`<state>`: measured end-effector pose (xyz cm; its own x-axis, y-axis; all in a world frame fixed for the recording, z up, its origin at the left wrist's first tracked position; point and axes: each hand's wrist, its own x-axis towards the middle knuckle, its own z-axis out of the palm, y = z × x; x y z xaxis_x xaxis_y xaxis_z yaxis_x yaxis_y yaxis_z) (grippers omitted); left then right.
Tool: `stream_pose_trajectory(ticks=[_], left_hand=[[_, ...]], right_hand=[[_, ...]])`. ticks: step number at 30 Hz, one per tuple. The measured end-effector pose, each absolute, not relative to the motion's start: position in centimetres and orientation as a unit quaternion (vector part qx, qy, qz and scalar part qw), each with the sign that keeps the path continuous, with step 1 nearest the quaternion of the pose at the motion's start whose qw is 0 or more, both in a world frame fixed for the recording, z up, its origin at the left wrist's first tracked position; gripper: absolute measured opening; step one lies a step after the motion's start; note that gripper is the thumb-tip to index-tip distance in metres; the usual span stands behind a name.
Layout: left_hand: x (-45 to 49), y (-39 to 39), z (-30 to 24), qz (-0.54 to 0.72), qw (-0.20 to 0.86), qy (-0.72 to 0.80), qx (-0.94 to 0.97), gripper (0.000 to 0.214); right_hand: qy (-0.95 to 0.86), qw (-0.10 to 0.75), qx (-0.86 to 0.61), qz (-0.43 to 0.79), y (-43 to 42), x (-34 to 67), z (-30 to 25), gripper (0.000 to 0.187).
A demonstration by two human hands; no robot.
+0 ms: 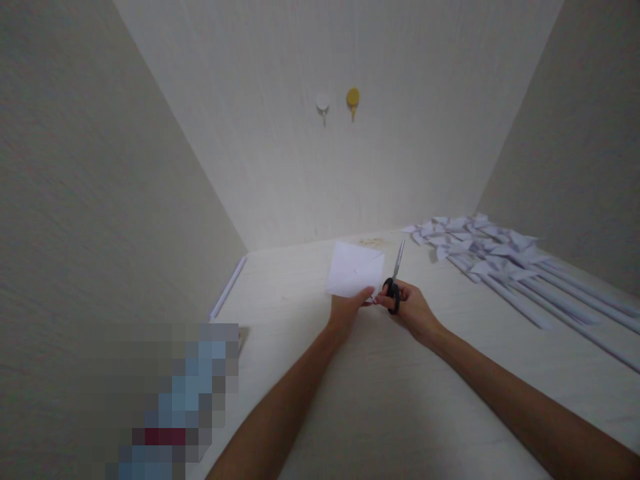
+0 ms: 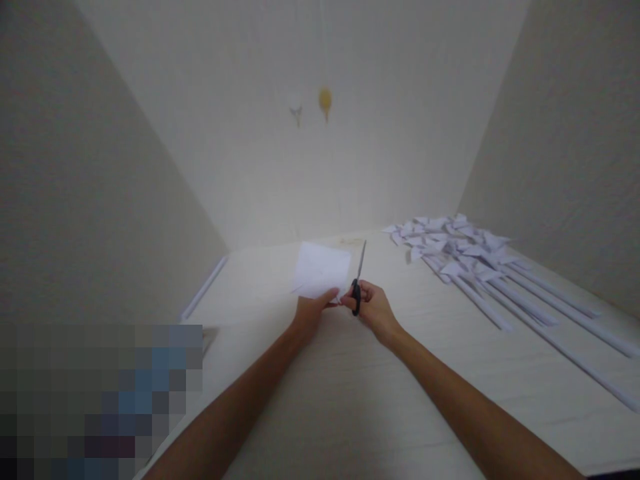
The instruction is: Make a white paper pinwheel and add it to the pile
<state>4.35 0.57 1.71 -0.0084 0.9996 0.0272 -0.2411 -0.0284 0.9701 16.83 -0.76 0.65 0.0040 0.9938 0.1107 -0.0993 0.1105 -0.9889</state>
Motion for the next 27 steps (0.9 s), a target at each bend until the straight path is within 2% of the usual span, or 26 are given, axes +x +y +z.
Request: stream_pose_trajectory(ticks=[3,6,10,17,27], left_hand=[[4.33,0.63,1.77,0.568,0.528,0.465,0.427,0.021],[4.19,0.98,1.56,0.586,0.525,0.468,0.403,0.024],[4.10,1.22,1.28,0.600,0.549,0.444,0.375,0.032],[4.24,0.96,1.14,0.567,0.572,0.439,0.398,0.033],[4.14,0.92,1.31,0.562,0.568,0.437,0.415,0.030]], right_hand=[[-0.513,0.535,-0.443,0.504,-0.77,16.80,0.63,0.023],[-0.525,0.518,-0.451,0.502,-0.72,16.77,0.57,0.022],[-0.531,0.539,-0.463,0.461,-0.60,16.78,0.36,0.023],[-0.552,0.553,-0.468,0.413,-0.46,16.87,-0.07,0.026],[-0.549,0.560,-0.445,0.433,-0.44,16.82,0.16,0.027]])
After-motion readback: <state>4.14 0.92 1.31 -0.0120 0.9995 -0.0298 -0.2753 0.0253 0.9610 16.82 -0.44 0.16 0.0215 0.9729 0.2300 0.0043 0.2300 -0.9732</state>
